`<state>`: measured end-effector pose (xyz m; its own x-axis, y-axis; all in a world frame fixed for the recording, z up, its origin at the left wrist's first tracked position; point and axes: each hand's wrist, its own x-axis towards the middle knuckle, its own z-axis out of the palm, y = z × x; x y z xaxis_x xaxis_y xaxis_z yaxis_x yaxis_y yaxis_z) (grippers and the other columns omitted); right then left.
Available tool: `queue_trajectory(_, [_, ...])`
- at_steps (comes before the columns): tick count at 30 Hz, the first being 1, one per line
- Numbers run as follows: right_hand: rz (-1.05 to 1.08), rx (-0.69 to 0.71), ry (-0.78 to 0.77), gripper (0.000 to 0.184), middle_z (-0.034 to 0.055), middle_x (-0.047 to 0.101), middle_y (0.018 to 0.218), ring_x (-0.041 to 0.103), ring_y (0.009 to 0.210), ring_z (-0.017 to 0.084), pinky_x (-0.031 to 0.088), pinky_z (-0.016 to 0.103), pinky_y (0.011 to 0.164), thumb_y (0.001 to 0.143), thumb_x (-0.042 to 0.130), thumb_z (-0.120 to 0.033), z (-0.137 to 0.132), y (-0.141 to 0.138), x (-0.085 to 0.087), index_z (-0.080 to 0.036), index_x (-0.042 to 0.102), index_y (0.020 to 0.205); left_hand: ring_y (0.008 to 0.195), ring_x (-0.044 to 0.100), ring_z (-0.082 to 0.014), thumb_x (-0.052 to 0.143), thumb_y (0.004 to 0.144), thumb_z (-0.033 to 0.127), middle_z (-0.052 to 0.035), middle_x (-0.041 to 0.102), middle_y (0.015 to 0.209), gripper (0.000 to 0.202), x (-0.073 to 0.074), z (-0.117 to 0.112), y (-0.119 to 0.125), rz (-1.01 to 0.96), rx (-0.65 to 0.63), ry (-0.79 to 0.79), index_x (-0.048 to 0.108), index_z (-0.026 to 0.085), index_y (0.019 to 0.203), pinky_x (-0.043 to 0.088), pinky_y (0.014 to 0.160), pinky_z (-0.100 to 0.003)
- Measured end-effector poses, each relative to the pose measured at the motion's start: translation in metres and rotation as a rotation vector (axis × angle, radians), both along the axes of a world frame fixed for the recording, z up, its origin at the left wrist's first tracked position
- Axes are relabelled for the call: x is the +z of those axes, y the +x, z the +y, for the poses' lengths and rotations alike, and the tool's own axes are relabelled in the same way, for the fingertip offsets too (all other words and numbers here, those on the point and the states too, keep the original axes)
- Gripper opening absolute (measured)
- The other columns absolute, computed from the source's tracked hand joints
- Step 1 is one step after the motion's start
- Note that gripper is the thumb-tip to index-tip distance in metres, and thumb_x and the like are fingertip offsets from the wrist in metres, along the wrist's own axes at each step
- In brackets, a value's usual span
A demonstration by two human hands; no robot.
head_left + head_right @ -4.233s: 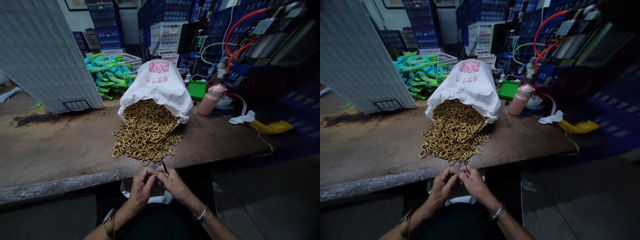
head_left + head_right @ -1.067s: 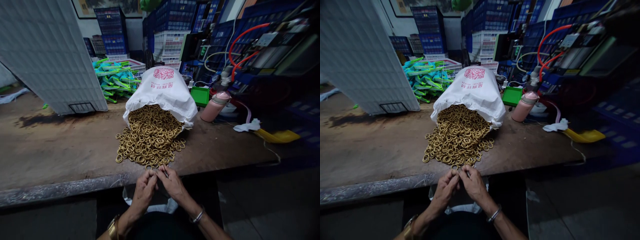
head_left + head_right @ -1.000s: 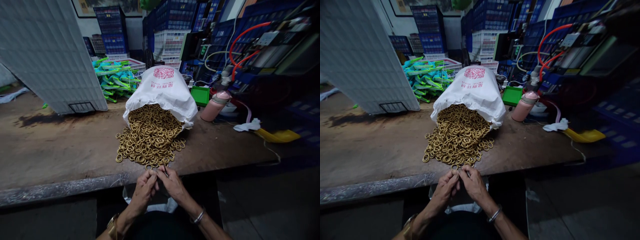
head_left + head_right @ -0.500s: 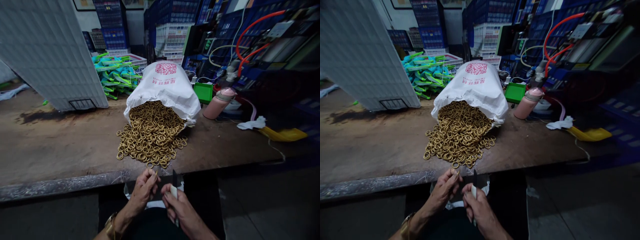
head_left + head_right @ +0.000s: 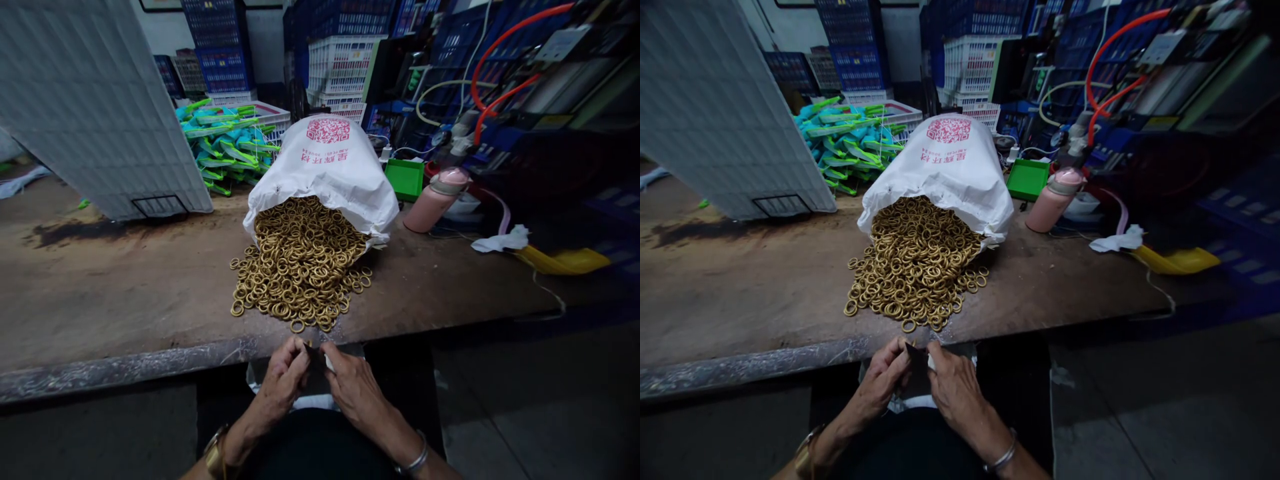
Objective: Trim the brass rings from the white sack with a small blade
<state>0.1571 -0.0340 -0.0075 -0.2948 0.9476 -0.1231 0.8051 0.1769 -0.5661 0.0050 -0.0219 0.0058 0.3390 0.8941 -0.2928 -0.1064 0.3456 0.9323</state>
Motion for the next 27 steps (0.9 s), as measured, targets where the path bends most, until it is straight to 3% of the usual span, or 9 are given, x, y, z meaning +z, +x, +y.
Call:
queue_trajectory(7, [-0.069, 0.020, 0.076, 0.027, 0.0029, 0.059, 0.077, 0.052, 0.065, 0.014, 0.028, 0.023, 0.058, 0.069, 0.033, -0.006, -0.001, -0.001, -0.006, -0.018, 0.048, 0.087, 0.043, 0.025, -0.0055, 0.054, 0.071, 0.051, 0.0079, 0.033, 0.049, 0.037, 0.001, 0.000, 0.002, 0.042, 0.053, 0.003, 0.037, 0.019, 0.061, 0.023, 0.041, -0.018])
queue_trajectory(14, [-0.086, 0.057, -0.006, 0.026, 0.0011, 0.057, 0.068, 0.051, 0.062, 0.014, 0.026, 0.024, 0.056, 0.070, 0.035, -0.007, 0.001, -0.003, -0.007, -0.018, 0.049, 0.088, 0.046, 0.027, -0.0062, 0.048, 0.078, 0.045, 0.0061, 0.035, 0.054, 0.031, -0.008, -0.002, -0.006, 0.077, 0.029, 0.060, 0.040, 0.018, 0.065, 0.024, 0.043, -0.018])
queue_trajectory(19, [-0.061, 0.063, 0.004, 0.025, 0.0028, 0.058, 0.074, 0.052, 0.068, 0.015, 0.028, 0.023, 0.059, 0.073, 0.036, -0.010, -0.003, 0.001, -0.011, -0.018, 0.049, 0.094, 0.046, 0.029, -0.0063, 0.046, 0.081, 0.041, 0.0055, 0.035, 0.054, 0.028, 0.012, -0.014, -0.014, 0.041, -0.035, 0.078, 0.045, 0.017, 0.067, 0.026, 0.044, -0.018])
queue_trajectory(23, [-0.100, 0.004, 0.038, 0.020, 0.0012, 0.057, 0.064, 0.053, 0.059, 0.014, 0.026, 0.023, 0.053, 0.078, 0.034, -0.012, 0.005, -0.003, -0.006, -0.018, 0.050, 0.087, 0.041, 0.032, -0.0055, 0.047, 0.081, 0.041, 0.0041, 0.041, 0.051, 0.027, 0.028, -0.022, -0.020, -0.074, -0.123, -0.038, 0.052, 0.016, 0.075, 0.024, 0.039, -0.018])
queue_trajectory(27, [-0.112, -0.072, 0.103, 0.020, 0.0028, 0.063, 0.073, 0.057, 0.064, 0.015, 0.027, 0.024, 0.055, 0.076, 0.038, -0.010, 0.023, -0.016, 0.006, -0.019, 0.051, 0.088, 0.033, 0.028, -0.0035, 0.043, 0.082, 0.044, 0.0050, 0.041, 0.044, 0.033, 0.017, -0.015, -0.026, -0.260, 0.043, -0.227, 0.053, 0.014, 0.072, 0.021, 0.034, -0.016])
